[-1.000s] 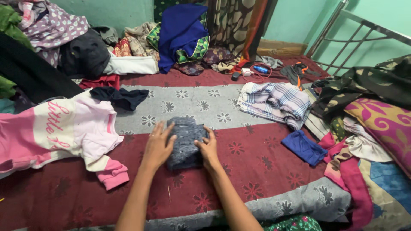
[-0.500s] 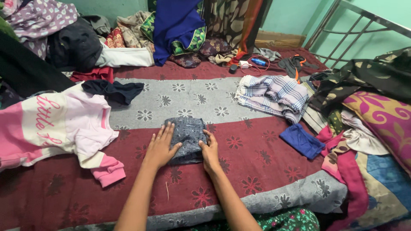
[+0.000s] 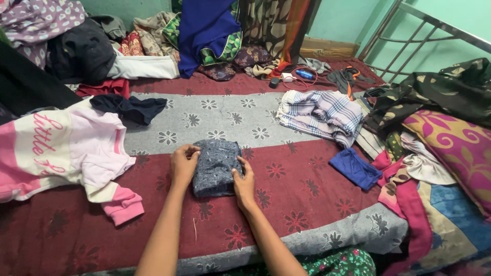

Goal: The person folds various garments on a bed, including a blue shirt, a gray patterned top, a pink and white shirt, a dark blue shirt, and a striped shirt. Each item is smoothed, folded into a compact rectangle, and placed in a growing stack.

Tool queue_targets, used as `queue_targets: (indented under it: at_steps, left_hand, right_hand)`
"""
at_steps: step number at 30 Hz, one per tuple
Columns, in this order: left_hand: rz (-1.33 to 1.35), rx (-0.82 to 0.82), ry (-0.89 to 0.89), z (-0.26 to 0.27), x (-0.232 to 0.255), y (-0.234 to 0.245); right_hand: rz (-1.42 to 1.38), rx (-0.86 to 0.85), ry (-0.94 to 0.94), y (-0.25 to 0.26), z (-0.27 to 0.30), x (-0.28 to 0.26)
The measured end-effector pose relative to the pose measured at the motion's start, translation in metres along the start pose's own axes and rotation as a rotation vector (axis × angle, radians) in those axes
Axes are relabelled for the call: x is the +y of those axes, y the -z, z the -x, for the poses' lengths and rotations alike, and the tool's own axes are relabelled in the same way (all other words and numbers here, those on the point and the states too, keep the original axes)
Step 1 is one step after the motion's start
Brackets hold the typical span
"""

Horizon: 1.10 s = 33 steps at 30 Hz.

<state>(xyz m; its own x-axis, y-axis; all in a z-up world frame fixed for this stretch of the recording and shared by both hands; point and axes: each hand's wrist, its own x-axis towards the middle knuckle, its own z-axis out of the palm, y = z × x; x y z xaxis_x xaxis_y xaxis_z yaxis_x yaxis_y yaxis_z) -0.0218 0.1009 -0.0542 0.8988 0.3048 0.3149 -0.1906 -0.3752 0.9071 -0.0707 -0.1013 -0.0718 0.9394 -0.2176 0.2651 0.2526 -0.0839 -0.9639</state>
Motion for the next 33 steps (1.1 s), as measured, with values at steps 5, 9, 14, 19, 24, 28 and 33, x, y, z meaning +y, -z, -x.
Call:
queue_targets:
  at_steps: [5, 9, 14, 19, 24, 28, 33]
  left_hand:
    - [0.209, 0.025, -0.035, 0.004, -0.003, 0.009]
    - [0.390, 0.017, -0.073, 0.008, 0.006, 0.035]
    - [0.592, 0.100, -0.024, 0.037, 0.031, 0.105]
    - [0.728, 0.302, 0.018, 0.092, 0.048, 0.218]
    - [0.736, 0.567, -0.061, 0.181, 0.015, 0.354]
    - [0.484, 0.857, 0.079, 0.282, -0.039, 0.476]
    - [-0.194, 1.046, 0.346, 0.412, -0.112, 0.637]
  right_hand:
    - [0.241, 0.057, 0.082, -0.002, 0.008, -0.019]
    - [0.490, 0.168, 0.229, -0.007, 0.014, -0.047]
    - [0.516, 0.104, 0.497, -0.044, 0.030, -0.098]
    - [0.349, -0.164, 0.575, -0.128, 0.087, -0.151]
    - [0.146, -0.512, 0.657, -0.228, 0.178, -0.179]
    - [0.056, -0.742, 0.767, -0.286, 0.254, -0.186]
    - [0.034, -0.904, 0.875, -0.333, 0.327, -0.185]
